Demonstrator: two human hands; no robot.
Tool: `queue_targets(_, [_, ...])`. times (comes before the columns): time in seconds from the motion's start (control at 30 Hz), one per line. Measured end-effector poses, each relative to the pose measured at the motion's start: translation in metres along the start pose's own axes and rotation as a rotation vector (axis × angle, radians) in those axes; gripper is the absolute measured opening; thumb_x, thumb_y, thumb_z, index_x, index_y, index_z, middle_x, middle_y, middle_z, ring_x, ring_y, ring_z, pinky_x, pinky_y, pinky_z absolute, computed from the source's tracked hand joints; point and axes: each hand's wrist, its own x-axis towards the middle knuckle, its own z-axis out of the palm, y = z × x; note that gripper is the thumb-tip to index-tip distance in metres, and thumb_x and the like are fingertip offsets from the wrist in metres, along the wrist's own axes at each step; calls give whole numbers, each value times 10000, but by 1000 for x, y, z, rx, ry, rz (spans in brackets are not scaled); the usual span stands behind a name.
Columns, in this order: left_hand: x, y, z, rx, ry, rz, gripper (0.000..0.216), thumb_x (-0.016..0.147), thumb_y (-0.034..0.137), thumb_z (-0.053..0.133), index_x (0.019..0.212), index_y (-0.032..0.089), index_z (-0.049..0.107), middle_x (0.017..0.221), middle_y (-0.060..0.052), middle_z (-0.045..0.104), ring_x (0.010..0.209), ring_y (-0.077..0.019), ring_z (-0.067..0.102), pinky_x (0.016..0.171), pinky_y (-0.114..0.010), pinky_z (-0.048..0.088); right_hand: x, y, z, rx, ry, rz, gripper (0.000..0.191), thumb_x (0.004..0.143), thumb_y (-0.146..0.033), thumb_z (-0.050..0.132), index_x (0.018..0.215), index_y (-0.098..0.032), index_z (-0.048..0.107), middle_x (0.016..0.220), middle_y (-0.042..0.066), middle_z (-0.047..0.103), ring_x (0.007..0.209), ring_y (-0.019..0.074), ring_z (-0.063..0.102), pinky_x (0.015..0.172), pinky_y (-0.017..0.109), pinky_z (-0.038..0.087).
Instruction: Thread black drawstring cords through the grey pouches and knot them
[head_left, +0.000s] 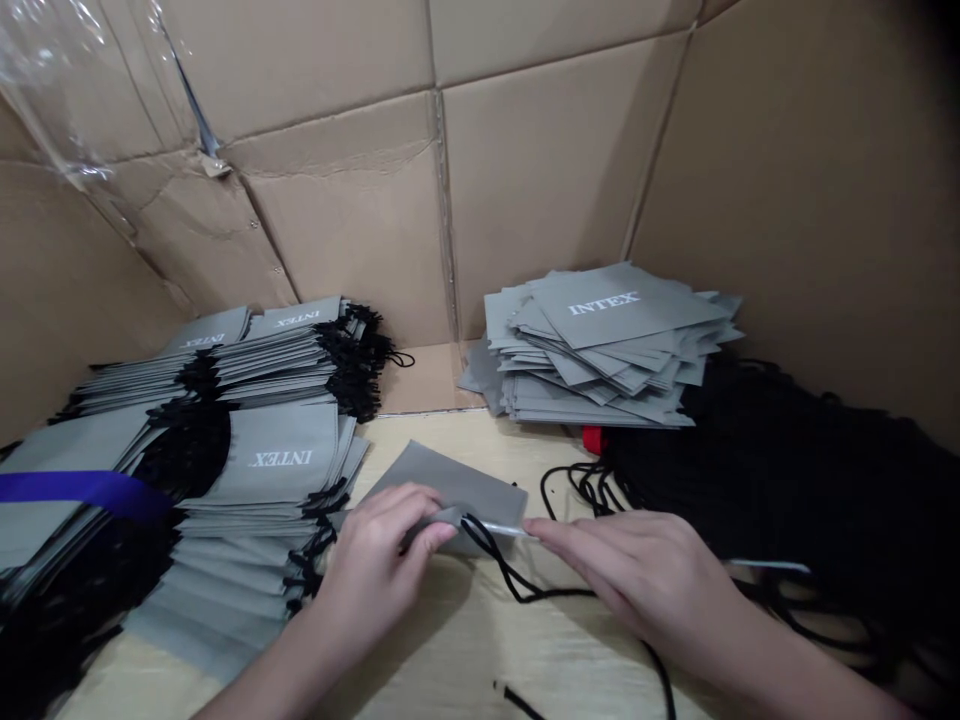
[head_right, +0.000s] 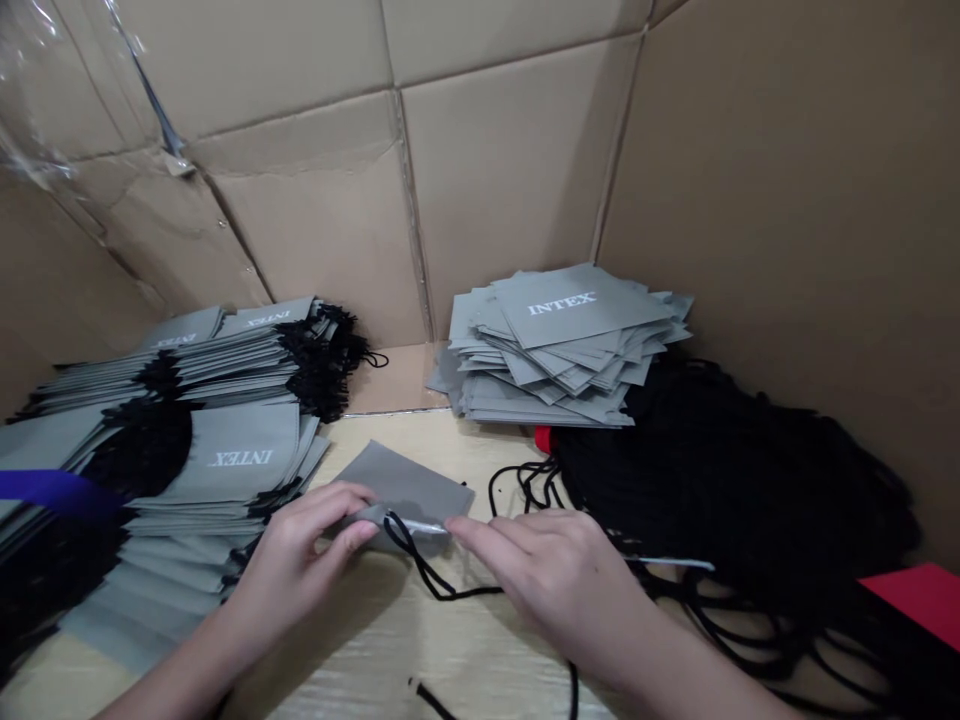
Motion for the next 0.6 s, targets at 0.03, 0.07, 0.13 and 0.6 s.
queue_targets(0.03, [0, 0, 2, -3, -28, -9, 173, 895, 247, 440, 784, 187, 559, 877, -52, 626, 810, -180, 562, 728, -286, 424, 0, -1, 1, -10, 12, -7, 252, 900, -106, 412, 1056, -158, 604, 742, 2, 698, 574, 99, 621, 521, 219, 451])
queue_targets(0.07, [0, 0, 3, -11, -49, -10, 198, 903, 249, 420, 771, 185, 553, 866, -55, 619, 812, -185, 552, 731, -294, 422, 0, -2, 1, -26, 20, -14, 246, 902, -111, 412, 1044, -156, 608, 721, 3, 692, 566, 101, 615, 514, 220, 444])
queue_targets(0.13, [0, 1, 6, -46, -73, 9, 216, 916, 244, 386, 781, 183, 544, 854, -57, 605, 864, -198, 526, 770, -309, 414, -1, -4, 2, -61, 28, -32, 238, 903, -113, 412, 1031, -150, 610, 673, 2, 674, 540, 104, 595, 489, 222, 422])
queue_targets(0.6, [3, 11, -8, 65, -239, 102, 236, 937, 244, 313, 811, 194, 506, 837, -43, 552, 934, -212, 428, 852, -367, 369, 10, -18, 1, 308, -121, 313, 155, 868, -168, 503, 969, -232, 601, 779, -23, 677, 635, 94, 623, 567, 181, 433])
